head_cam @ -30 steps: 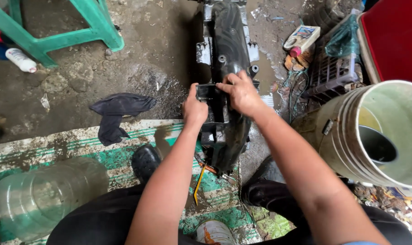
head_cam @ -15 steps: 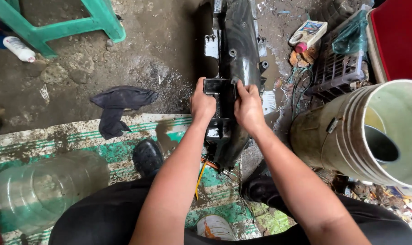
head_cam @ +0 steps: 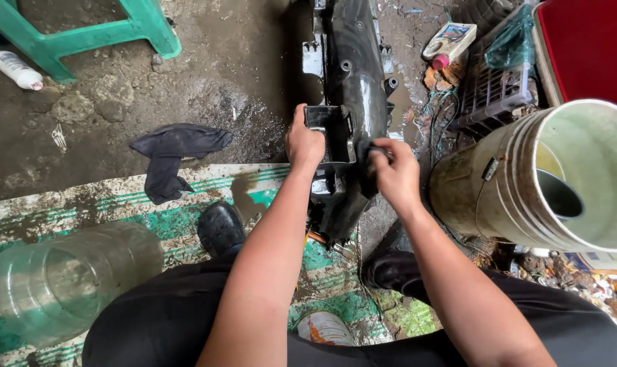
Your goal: The person scrubs a black motorcycle part with a cloth, then pours liquid from a ladle onto it and continues scrubbing. The person works while sitting on the ground.
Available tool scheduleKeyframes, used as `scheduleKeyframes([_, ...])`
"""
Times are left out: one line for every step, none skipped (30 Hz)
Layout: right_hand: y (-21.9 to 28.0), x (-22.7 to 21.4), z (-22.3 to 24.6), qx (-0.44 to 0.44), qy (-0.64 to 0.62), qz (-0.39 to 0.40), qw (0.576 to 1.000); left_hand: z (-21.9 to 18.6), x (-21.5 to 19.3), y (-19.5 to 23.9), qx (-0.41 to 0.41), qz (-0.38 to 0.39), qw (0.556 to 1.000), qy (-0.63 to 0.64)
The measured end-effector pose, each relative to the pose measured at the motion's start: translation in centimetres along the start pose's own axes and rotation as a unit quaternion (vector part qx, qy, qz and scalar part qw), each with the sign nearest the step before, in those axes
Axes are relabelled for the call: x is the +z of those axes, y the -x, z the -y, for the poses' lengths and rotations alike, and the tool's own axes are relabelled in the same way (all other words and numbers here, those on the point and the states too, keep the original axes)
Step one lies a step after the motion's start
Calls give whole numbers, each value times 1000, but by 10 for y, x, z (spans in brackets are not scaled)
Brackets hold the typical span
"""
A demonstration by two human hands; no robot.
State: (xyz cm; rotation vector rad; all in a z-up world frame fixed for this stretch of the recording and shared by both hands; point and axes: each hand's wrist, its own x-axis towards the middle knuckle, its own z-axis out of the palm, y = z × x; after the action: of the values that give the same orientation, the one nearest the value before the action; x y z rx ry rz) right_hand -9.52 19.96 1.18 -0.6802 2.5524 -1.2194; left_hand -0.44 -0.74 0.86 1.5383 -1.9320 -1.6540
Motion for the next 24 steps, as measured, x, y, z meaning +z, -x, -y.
scheduleKeyframes([-2, 15, -1, 0, 1, -2, 1000, -1, -1, 1, 1, 2, 1000, 1])
scheduleKeyframes([-4, 29, -2, -64, 9, -7, 998, -2, 0, 1, 4, 0, 1000, 1])
scheduleKeyframes([-6, 44, -3, -127, 18, -12, 992, -4, 0, 2, 6, -2, 1000, 1])
scheduleKeyframes([-3, 46, -1, -127, 18, -11, 992, -2, -4, 0, 6, -3, 1000, 2])
scheduleKeyframes([0, 49, 2, -161, 28, -6, 986, -1, -7, -2, 0, 0, 1000, -10])
scheduleKeyframes([7, 50, 2, -193, 38, -1, 981, 3, -8, -1, -7, 5, 1000, -24])
scheduleKeyframes([18, 50, 2, -191, 37, 0, 981, 4, -9, 4, -9, 5, 1000, -25])
scheduleKeyframes([23, 50, 5, -221, 47, 29, 974, 0, -11, 4, -13, 3, 1000, -20])
scheduleKeyframes([28, 50, 8, -250, 57, 57, 965, -4, -13, 4, -17, 1, 1000, -15])
scheduleKeyframes([30, 44, 8, -250, 56, 58, 965, -3, -12, 4, -17, 1, 1000, -16])
scheduleKeyframes([32, 39, 7, -247, 48, 51, 966, -2, -11, 2, -11, 0, 1000, -10])
scheduleKeyframes([33, 32, 6, -245, 42, 44, 968, -3, -9, 1, -4, 0, 1000, -1])
scheduleKeyframes([27, 37, -2, -244, 43, 45, 968, -6, -8, 1, -5, 1, 1000, -1])
scheduleKeyframes([24, 41, -11, -243, 37, 41, 968, -7, -7, 3, -3, 5, 1000, -3])
scheduleKeyframes([21, 45, -20, -243, 30, 37, 969, -9, -5, 5, -2, 9, 1000, -6])
scheduleKeyframes([12, 46, -17, -243, 31, 35, 969, -10, -5, 4, -1, 10, 1000, -6])
scheduleKeyframes([2, 47, -14, -231, 11, 18, 973, -11, -5, 4, 5, 12, 1000, -7])
scheduleKeyframes([-6, 45, -11, -217, -7, 1, 976, -13, -3, 5, 8, 16, 1000, -7])
scheduleKeyframes([-4, 45, -11, -216, -4, 0, 976, -11, 1, 3, 9, 19, 1000, -6])
scheduleKeyframes([-3, 46, -11, -189, -16, -18, 982, -8, 3, 2, 9, 17, 1000, -7])
scheduleKeyframes([-1, 48, -10, -162, -28, -35, 986, -6, 4, 0, 9, 14, 1000, -8])
scheduleKeyframes([4, 44, -9, -160, -28, -35, 986, -3, 7, 1, 8, 16, 1000, -9])
scheduleKeyframes([9, 40, -8, -98, -18, -61, 993, -1, 10, 2, 13, 14, 1000, -10])
scheduleKeyframes([9, 36, -6, -41, -10, -90, 995, -2, 13, 0, 23, 9, 1000, -9])
